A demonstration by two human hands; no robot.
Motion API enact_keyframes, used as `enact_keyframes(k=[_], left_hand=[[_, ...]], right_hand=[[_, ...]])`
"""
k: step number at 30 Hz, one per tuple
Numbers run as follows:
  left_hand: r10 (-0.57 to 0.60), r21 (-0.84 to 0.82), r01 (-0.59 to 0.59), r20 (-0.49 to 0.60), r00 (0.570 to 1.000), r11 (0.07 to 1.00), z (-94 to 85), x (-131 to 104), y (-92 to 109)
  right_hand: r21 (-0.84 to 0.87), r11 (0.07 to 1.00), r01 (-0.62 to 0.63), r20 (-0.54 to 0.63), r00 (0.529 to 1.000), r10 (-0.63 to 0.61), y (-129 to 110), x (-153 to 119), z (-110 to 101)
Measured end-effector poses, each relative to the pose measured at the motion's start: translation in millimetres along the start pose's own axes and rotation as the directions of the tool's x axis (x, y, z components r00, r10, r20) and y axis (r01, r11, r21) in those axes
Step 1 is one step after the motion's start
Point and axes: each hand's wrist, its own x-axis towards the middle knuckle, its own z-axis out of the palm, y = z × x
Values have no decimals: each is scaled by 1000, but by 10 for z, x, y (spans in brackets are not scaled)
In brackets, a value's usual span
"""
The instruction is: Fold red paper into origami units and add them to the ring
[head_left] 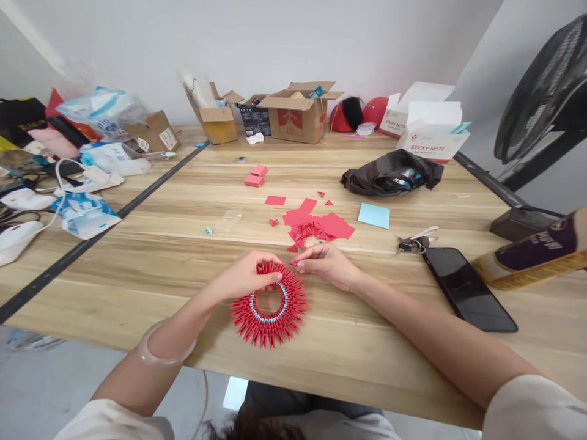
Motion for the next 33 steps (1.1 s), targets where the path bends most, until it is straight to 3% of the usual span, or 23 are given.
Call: enact_keyframes(k=[23, 33], left_hand=[[14, -32, -14, -20, 1000, 999, 10, -53, -16], [-10, 49, 11, -24, 1000, 999, 10, -55, -15]], right_hand=[[-75, 997, -17, -18, 1000, 16, -44, 5, 111], [-94, 995, -31, -47, 999, 27, -70, 4, 142]])
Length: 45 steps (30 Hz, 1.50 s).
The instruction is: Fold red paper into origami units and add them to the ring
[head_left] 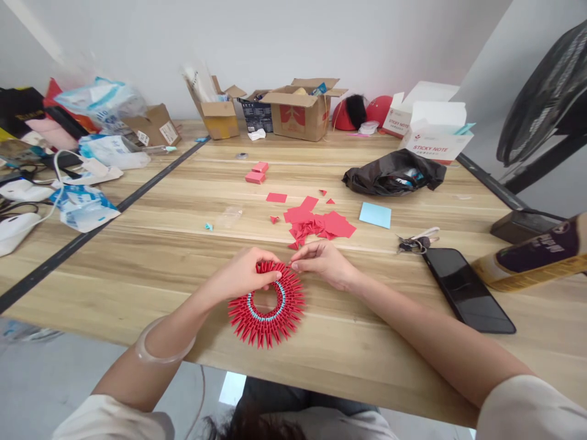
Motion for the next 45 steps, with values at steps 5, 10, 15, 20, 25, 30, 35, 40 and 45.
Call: enact_keyframes(k=[5, 10, 15, 20, 25, 30, 35, 40, 45], left_hand=[[16, -48, -16, -1, 1000, 999, -3, -7, 1], [21, -56, -21, 7, 1000, 998, -6, -15, 14], [23, -31, -22, 13, 1000, 999, -6, -16, 27], [1, 6, -1, 13, 1000, 1000, -4, -14, 36], [20, -15, -19, 35, 999, 1000, -7, -16, 30], [-11, 2, 11, 49, 999, 1000, -6, -14, 26], [-27, 17, 26, 55, 998, 1000, -5, -12, 29], [-11, 1, 11, 58, 998, 1000, 0, -9, 10], [-35, 6, 34, 78, 996, 999, 18, 9, -4]], right_hand=[[69, 997, -32, 8, 999, 32, -7, -11, 34], [92, 995, -33, -7, 999, 34, -21, -24, 60], [80, 996, -23, -42, 999, 27, -17, -22, 77], [41, 999, -5, -56, 998, 7, 0, -6, 81], [-21, 1000, 11, -30, 999, -11, -5, 0, 59], [-177, 983, 48, 33, 999, -43, -65, -4, 18], [-226, 972, 66, 45, 997, -58, -84, -6, 18], [-169, 985, 38, 26, 999, -35, -78, -9, 41], [-275, 958, 81, 17, 997, -79, -84, -16, 58]])
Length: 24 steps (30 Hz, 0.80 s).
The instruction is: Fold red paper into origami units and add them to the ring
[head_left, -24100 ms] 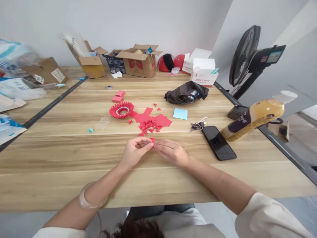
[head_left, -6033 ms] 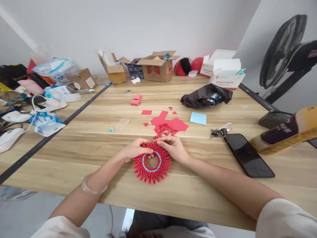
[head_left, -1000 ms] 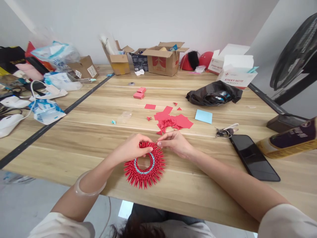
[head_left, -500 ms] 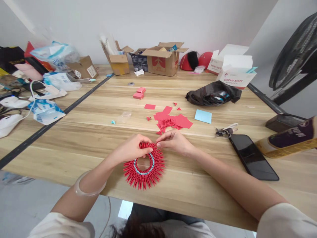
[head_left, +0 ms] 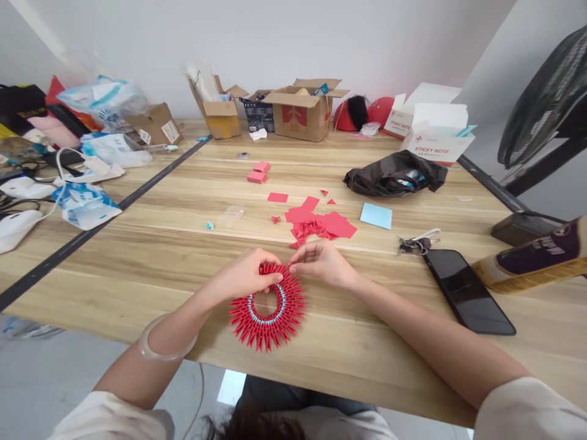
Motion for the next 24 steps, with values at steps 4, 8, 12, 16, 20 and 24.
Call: enact_keyframes(k=[4, 8, 12, 16, 20, 24], left_hand=[[-18, 8, 18, 15, 1000, 1000, 2, 12, -12], [-2, -3, 2, 13, 1000, 1000, 1, 14, -43], [-7, -13, 8, 15, 1000, 1000, 2, 17, -56], [-23, -8, 23, 14, 1000, 1000, 1, 16, -43], [-5, 0, 5, 6, 1000, 1000, 8, 14, -51], [0, 2, 0, -4, 1000, 1000, 9, 22, -74]], right_hand=[[-4, 1000, 16, 1, 1000, -16, 16, 8, -4], [31, 999, -8, 8, 1000, 8, 33, 20, -21], [1, 1000, -18, -3, 1000, 18, 40, 23, -29], [-11, 1000, -13, 2, 1000, 13, 44, 23, -32], [40, 999, -31, 12, 999, 30, 37, 23, -36], [109, 992, -63, 8, 998, 63, 29, 24, -41]])
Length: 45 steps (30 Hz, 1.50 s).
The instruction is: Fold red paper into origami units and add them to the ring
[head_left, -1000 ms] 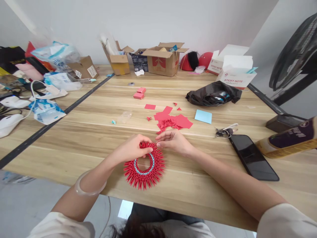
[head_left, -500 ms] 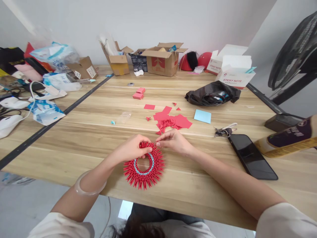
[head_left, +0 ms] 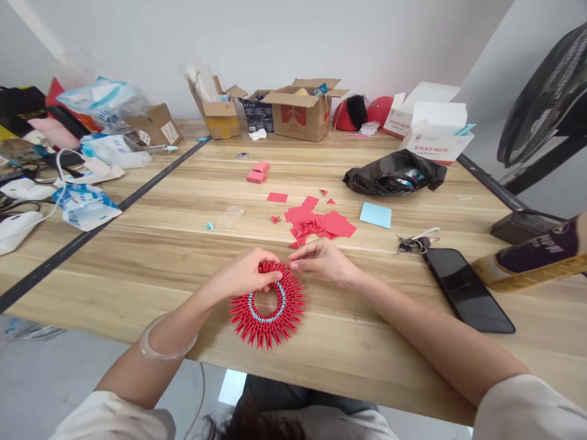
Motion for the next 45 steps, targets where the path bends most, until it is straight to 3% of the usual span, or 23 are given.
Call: enact_keyframes(k=[15, 38, 45], left_hand=[[-8, 4, 8, 8, 1000, 1000, -20, 4, 41], [-6, -83, 10, 48, 999, 996, -47, -19, 100], [7, -82, -3, 58, 998, 997, -43, -18, 89]], right_hand=[[12, 999, -32, -80, 996, 33, 5, -20, 34], [144, 987, -73, -89, 992, 86, 45, -39, 118], [113, 991, -76, -80, 993, 86, 24, -43, 111]])
